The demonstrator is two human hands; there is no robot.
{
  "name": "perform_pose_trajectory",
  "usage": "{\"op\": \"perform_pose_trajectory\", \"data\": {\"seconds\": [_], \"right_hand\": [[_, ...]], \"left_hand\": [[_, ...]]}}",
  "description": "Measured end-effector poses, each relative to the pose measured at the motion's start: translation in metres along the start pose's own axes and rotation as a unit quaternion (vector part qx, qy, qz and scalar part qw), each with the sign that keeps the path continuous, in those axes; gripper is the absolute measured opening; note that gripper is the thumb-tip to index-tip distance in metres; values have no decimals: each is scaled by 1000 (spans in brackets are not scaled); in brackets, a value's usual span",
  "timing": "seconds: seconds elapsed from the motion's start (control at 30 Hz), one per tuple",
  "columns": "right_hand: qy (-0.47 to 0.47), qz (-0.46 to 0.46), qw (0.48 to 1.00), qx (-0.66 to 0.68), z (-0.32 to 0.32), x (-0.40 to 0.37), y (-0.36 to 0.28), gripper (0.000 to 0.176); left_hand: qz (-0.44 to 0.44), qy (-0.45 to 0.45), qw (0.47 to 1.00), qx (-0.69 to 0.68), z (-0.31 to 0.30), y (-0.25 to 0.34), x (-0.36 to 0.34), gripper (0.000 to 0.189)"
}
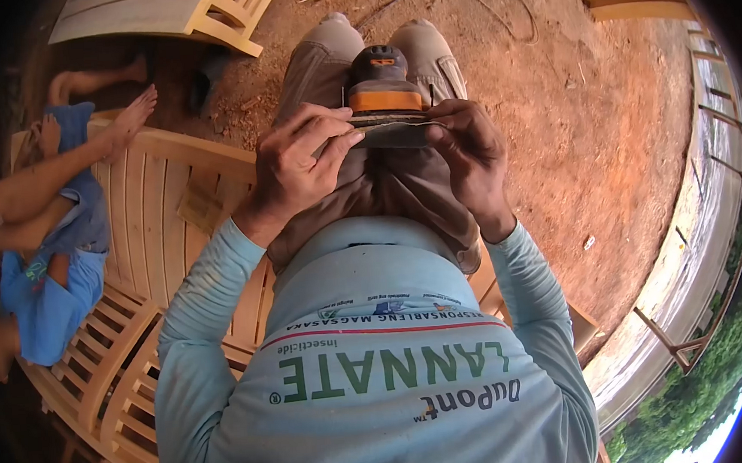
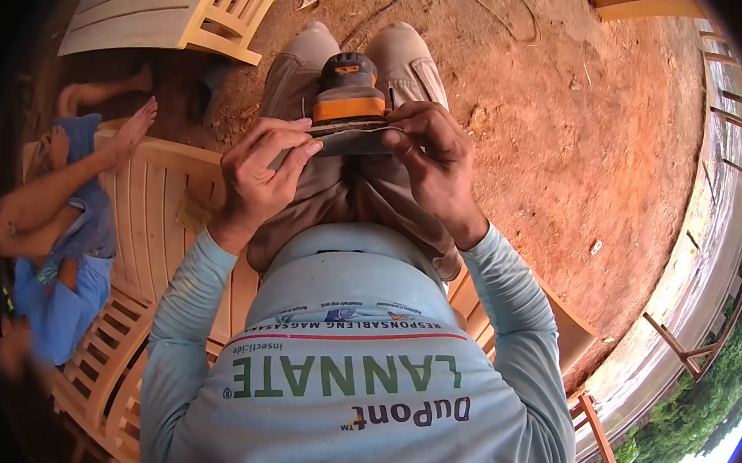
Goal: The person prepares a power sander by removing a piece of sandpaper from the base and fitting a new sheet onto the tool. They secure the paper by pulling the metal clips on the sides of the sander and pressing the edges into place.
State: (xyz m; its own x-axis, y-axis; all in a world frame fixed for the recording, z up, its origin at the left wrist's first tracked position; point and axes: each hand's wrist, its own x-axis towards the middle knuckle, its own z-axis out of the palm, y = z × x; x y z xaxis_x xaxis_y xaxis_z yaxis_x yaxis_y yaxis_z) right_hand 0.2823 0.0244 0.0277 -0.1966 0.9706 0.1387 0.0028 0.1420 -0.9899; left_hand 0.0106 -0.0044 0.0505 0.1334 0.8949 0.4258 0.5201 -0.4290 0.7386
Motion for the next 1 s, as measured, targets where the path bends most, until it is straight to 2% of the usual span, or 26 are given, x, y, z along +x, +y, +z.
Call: {"op": "perform_pose_trajectory", "data": {"seconds": [0.2, 0.3, 0.37, 0.57, 0.67, 0.77, 0.87, 1.0], "right_hand": [[18, 64, 996, 61, 1, -2, -6, 12], [2, 39, 999, -4, -1, -4, -8, 14], [6, 48, 999, 10, 0, -4, -12, 16], [34, 98, 994, 21, 6, -4, -13, 15], [38, 125, 991, 39, 5, -3, -16, 15], [33, 138, 989, 30, 5, 3, -21, 14], [16, 139, 990, 23, 2, 3, -20, 14], [18, 136, 990, 21, 3, 2, -16, 16]], "left_hand": [[-7, 21, 1000, -13, 4, 0, -1, 15], [-3, 27, 1000, -10, 4, 0, -3, 15], [-7, 31, 999, -23, 3, 1, -5, 15], [-66, 18, 997, -32, 4, 5, -3, 16], [-1, 33, 997, 77, 4, 19, 7, 25], [95, -31, 989, 107, 4, 25, 16, 35], [99, -83, 985, 117, 10, 17, 19, 46], [106, -96, 984, 103, 11, 7, 23, 43]]}}
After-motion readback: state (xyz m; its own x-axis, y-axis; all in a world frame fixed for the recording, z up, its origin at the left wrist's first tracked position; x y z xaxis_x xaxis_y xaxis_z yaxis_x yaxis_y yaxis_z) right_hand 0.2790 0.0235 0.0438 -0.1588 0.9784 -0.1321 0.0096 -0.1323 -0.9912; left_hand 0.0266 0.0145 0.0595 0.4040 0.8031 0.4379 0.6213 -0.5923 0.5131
